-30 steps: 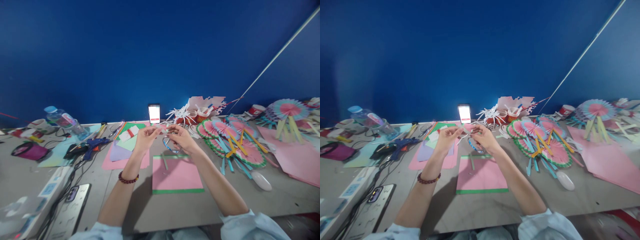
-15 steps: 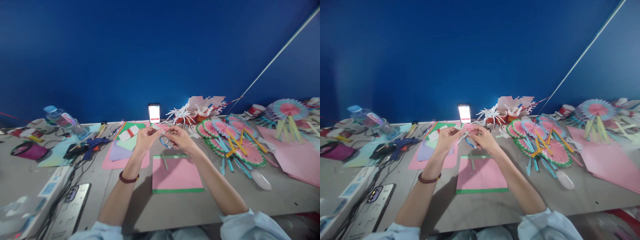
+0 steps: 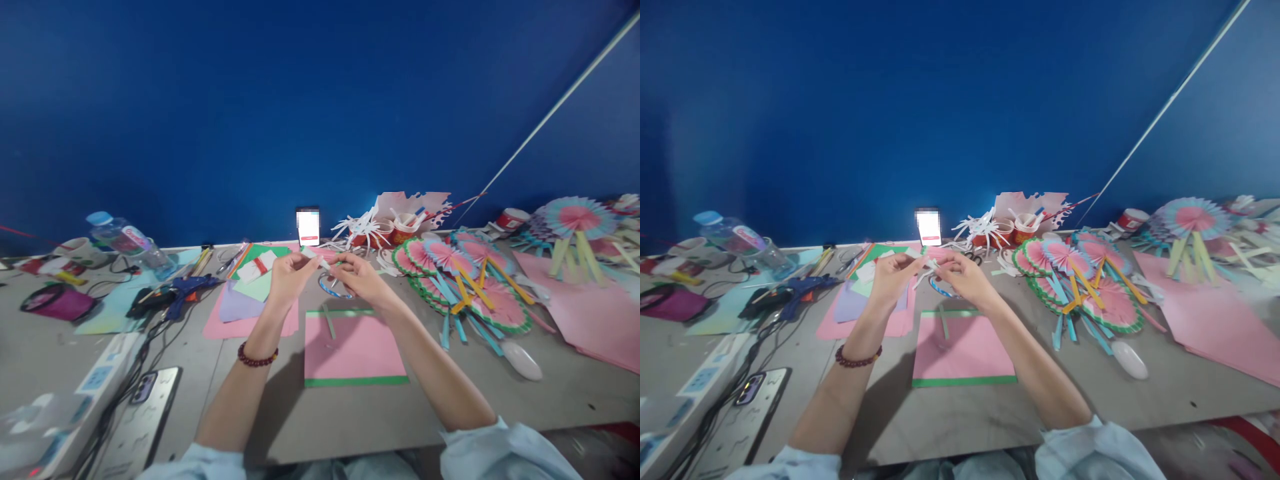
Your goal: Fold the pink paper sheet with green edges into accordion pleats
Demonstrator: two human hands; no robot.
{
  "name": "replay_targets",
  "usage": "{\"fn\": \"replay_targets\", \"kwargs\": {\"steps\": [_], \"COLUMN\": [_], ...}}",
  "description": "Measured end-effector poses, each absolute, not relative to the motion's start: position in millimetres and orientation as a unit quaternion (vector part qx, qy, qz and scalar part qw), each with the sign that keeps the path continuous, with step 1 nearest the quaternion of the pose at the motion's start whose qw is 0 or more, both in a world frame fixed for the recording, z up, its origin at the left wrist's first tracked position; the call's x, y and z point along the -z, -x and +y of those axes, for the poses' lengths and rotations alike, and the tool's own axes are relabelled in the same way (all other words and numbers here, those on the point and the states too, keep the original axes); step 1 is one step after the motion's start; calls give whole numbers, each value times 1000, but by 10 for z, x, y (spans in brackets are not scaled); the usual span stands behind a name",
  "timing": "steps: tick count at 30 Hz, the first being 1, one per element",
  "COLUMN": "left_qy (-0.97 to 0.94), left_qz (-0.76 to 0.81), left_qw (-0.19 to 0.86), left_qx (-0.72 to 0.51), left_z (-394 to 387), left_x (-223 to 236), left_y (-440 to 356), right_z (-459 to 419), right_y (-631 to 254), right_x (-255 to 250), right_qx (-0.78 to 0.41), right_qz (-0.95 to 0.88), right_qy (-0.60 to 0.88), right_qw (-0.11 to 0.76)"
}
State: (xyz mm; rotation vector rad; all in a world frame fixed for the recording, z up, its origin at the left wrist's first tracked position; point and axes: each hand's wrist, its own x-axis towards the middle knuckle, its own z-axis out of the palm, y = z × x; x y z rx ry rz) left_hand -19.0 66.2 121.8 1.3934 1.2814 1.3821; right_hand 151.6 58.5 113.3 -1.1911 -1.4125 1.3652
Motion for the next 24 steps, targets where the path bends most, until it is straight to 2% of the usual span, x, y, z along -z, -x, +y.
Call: {"fn": "replay_targets", "kwargs": {"steps": [7,13,24], "left_qy": [-522,-488,-487], "left_qz": [500,480,475], "left_qw": [441,493,502], "left_qx": [-531,-537,-534], "left_z": [639,710,728], "left_x": [-1295,-1206,-1182], "left_y": [188,193,217], "right_z": [601,583,557], "right_y": [-1521,-1508,-1509], "right_x": [-1071,-1099,-1115], "right_qx": [-489,-493,-484], "right_qz": [-597,-568,-596], "right_qy": [496,507,501], "right_qw": [398,421,400]}}
